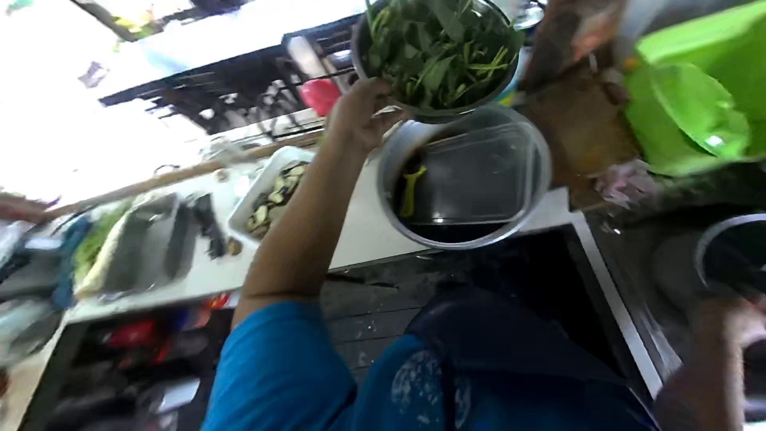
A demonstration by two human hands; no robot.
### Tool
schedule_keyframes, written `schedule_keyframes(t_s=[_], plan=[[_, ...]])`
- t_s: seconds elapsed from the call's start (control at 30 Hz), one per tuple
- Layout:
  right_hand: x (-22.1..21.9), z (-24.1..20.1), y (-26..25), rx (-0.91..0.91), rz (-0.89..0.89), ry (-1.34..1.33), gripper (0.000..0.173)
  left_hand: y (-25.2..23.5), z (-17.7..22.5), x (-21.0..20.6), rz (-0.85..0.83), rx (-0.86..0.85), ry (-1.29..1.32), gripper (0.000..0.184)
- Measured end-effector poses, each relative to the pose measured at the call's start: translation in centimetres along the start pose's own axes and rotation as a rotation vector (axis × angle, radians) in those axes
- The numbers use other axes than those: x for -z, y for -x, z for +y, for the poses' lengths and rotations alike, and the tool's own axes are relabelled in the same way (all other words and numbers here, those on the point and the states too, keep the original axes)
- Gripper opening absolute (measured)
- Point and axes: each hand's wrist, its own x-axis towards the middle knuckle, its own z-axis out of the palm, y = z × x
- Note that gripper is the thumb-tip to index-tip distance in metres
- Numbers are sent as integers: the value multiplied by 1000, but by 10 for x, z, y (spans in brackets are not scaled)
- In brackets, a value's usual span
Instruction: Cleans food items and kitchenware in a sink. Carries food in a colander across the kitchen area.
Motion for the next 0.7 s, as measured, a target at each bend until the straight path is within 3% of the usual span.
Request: schedule_keyframes(t_s=[0.13, 0.27, 0.43, 0.5, 0.63, 0.7], plan=[[14, -21, 4, 35, -48, -79, 37, 35, -20, -68, -190, 80, -82, 25], [-3, 3, -11, 119, 32, -128, 28, 55, -51, -142, -472, 159, -194, 16], [0, 9, -10, 184, 29, -202, 31, 92, -88, -238, -705, 189, -385, 35], [2, 21, -11, 182, 49, -370, 41, 105, -104, -273, -754, 201, -450, 39], [33, 35, -6, 122, 116, -966, 71, 120, -132, -331, -897, 223, -597, 44], [57, 24, -9, 270, 190, -883, 88, 131, -141, -356, -957, 229, -656, 46]])
